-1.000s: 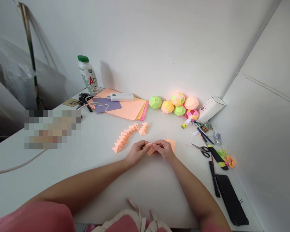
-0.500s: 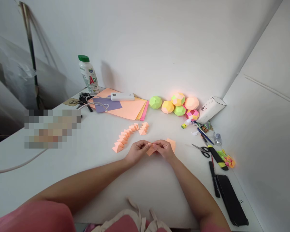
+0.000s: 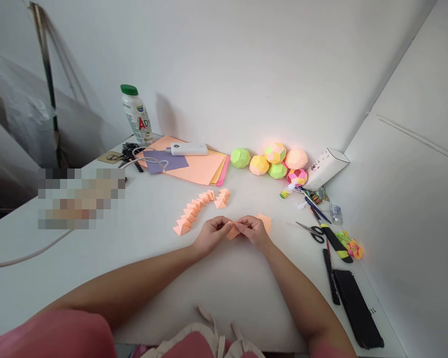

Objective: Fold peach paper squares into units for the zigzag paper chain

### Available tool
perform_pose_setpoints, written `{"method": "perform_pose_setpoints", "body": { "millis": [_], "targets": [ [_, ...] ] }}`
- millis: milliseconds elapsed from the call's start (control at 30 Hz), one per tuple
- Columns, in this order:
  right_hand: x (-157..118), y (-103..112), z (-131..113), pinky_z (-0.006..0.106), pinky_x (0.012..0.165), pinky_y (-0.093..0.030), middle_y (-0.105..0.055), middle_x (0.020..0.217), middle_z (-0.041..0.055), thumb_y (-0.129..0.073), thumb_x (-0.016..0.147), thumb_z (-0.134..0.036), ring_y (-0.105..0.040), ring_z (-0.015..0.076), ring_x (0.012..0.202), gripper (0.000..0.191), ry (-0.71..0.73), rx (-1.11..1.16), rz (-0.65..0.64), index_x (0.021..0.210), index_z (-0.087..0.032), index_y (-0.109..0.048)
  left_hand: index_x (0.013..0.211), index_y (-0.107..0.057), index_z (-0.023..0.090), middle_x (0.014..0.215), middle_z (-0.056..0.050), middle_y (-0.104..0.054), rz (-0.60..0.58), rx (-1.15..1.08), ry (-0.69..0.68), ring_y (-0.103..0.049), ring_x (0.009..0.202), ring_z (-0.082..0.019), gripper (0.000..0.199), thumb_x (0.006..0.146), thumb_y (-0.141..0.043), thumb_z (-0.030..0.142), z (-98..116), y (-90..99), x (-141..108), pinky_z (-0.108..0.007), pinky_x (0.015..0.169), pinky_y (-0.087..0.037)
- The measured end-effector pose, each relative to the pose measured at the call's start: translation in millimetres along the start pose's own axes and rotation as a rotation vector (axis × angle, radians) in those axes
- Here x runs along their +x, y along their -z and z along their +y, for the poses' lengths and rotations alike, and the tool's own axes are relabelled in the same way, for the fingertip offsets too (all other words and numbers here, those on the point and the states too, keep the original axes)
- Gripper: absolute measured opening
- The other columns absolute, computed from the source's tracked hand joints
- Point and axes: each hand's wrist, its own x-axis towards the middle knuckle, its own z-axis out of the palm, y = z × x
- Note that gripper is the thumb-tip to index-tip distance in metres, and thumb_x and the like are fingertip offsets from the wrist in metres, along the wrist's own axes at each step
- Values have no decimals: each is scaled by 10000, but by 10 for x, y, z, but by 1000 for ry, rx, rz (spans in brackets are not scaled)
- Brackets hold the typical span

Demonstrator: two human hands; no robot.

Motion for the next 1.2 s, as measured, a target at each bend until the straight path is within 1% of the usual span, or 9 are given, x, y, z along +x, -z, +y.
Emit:
{"method": "perform_pose_setpoints", "body": {
  "millis": [133,233,367,600,767,900,1200],
  "targets": [
    [3,15,41,285,620,-522,-669,704,35,-662,710,-379,-649,155,661,234,-20,13,-54,779,-156,-640,690,-528,171,686,-10,-582,-12,19,28,-542,653,-141,244,740,-540,410,48,-16,-25,-251,595,-439],
    [10,24,88,293,629,-527,-670,694,36,-677,692,-389,-651,158,665,259,-32,6,-54,784,-150,-640,688,-524,169,654,1,-552,2,63,48,-516,611,-129,223,716,-548,389,44,-20,-28,-239,549,-414],
    [18,27,105,289,619,-523,-672,677,30,-686,683,-385,-650,155,643,255,-34,10,-67,776,-152,-638,675,-506,169,624,17,-527,-2,79,48,-484,580,-111,168,703,-540,331,30,-20,-20,-226,528,-385],
    [27,20,81,278,605,-520,-659,656,18,-696,676,-374,-642,142,612,246,-32,60,-85,757,-149,-639,664,-488,170,623,23,-513,-17,64,33,-468,576,-103,139,702,-529,297,53,-14,-24,-220,528,-378],
    [28,22,81,278,600,-522,-660,661,24,-700,671,-377,-644,152,633,252,-47,53,-81,761,-150,-636,660,-489,169,631,15,-519,-12,52,32,-483,594,-111,155,711,-526,310,59,-6,-28,-228,545,-396],
    [20,20,60,259,578,-509,-657,653,21,-693,682,-373,-643,146,618,235,-43,30,-68,747,-155,-630,657,-491,171,646,7,-534,12,29,31,-500,603,-117,153,703,-536,309,54,-6,-27,-238,560,-415],
    [9,15,32,268,579,-502,-659,664,15,-685,681,-391,-637,146,602,244,-68,37,-55,753,-166,-625,669,-506,169,665,0,-533,69,28,38,-502,620,-122,172,705,-530,336,64,5,-30,-236,565,-425]
  ]
}}
